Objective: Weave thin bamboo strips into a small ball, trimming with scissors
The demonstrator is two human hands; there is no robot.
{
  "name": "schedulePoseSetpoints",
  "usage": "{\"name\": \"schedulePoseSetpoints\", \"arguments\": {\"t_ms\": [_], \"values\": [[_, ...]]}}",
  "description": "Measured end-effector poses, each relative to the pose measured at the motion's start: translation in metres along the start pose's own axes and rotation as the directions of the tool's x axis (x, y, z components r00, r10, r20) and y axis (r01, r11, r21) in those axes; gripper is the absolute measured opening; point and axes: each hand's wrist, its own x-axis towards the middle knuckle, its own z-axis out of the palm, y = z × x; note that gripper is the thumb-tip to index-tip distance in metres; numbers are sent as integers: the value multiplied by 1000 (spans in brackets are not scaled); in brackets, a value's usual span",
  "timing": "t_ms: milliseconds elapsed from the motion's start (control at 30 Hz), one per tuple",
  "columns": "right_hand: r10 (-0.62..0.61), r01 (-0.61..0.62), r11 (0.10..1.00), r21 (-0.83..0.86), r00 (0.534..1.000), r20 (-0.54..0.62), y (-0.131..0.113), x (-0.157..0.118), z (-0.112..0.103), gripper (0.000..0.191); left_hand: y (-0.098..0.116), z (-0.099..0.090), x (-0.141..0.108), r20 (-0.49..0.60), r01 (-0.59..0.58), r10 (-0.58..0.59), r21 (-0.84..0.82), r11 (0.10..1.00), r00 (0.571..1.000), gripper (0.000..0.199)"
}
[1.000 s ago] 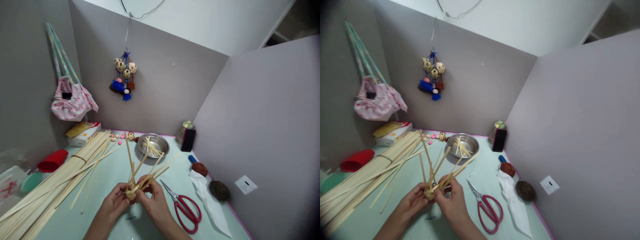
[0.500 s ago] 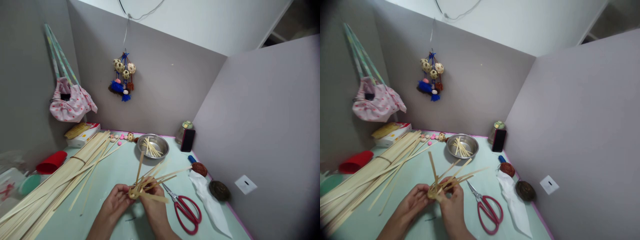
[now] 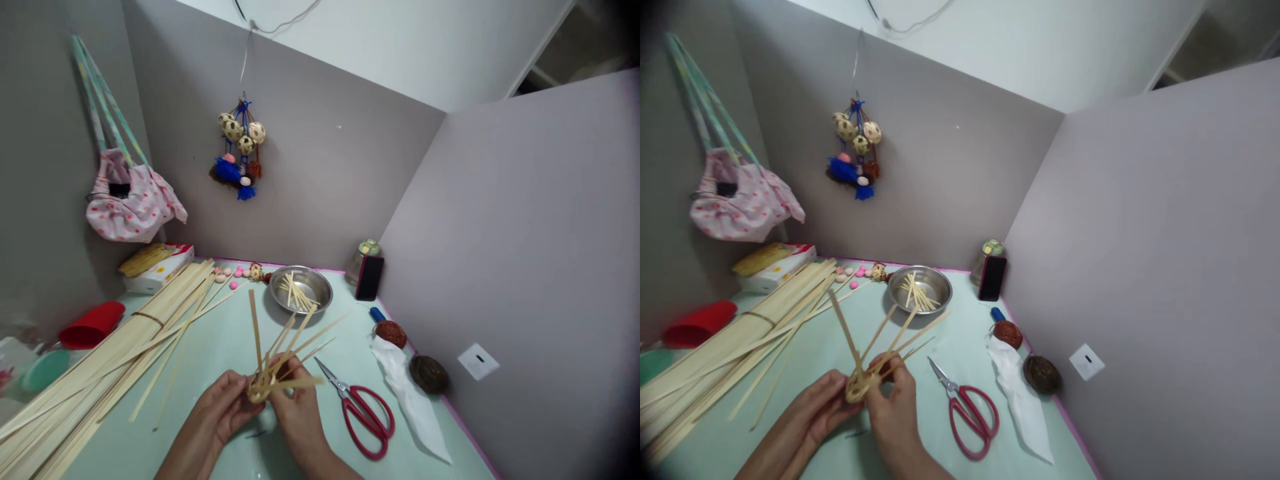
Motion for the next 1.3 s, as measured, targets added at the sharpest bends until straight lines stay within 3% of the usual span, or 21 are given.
{"name": "schedulePoseSetpoints", "arguments": {"t_ms": [100,267,367,467,567,667,767,833,900,1000,1167,1300], "values": [[71,-72,995,62,997,13,-1,2,1,12,0,-2,2,21,12,-13,42,999,1000,15],[78,-81,996,45,995,60,-3,4,-1,17,2,-1,3,19,-16,15,62,998,1000,11],[67,-73,994,75,994,83,-4,4,-1,17,5,2,0,29,37,-38,11,999,999,10],[35,-35,999,7,997,73,-8,5,-3,18,7,3,0,44,47,-45,-49,998,998,10],[-49,55,988,-141,998,41,-14,6,-9,18,8,0,2,-50,-21,15,-111,994,999,8],[-304,309,881,-359,950,71,-22,4,-17,7,8,-5,5,-172,-59,34,-141,988,985,6],[-560,584,653,-482,801,212,-30,2,-23,11,6,-6,6,-154,-67,43,-148,987,987,7],[-624,675,528,-516,720,304,-32,1,-25,19,4,-5,5,-118,-62,46,-137,989,992,5],[-630,708,448,-546,684,369,-31,1,-24,22,2,-2,4,-83,-59,49,-121,991,995,4],[-595,703,408,-583,689,414,-25,5,-22,19,1,1,2,-25,-44,41,-96,994,999,5],[-500,668,441,-599,737,455,-19,10,-24,18,2,1,0,-6,-14,13,-69,998,1000,5],[-504,674,402,-620,728,464,-21,10,-26,14,3,4,-3,41,-11,13,-64,998,999,10]]}}
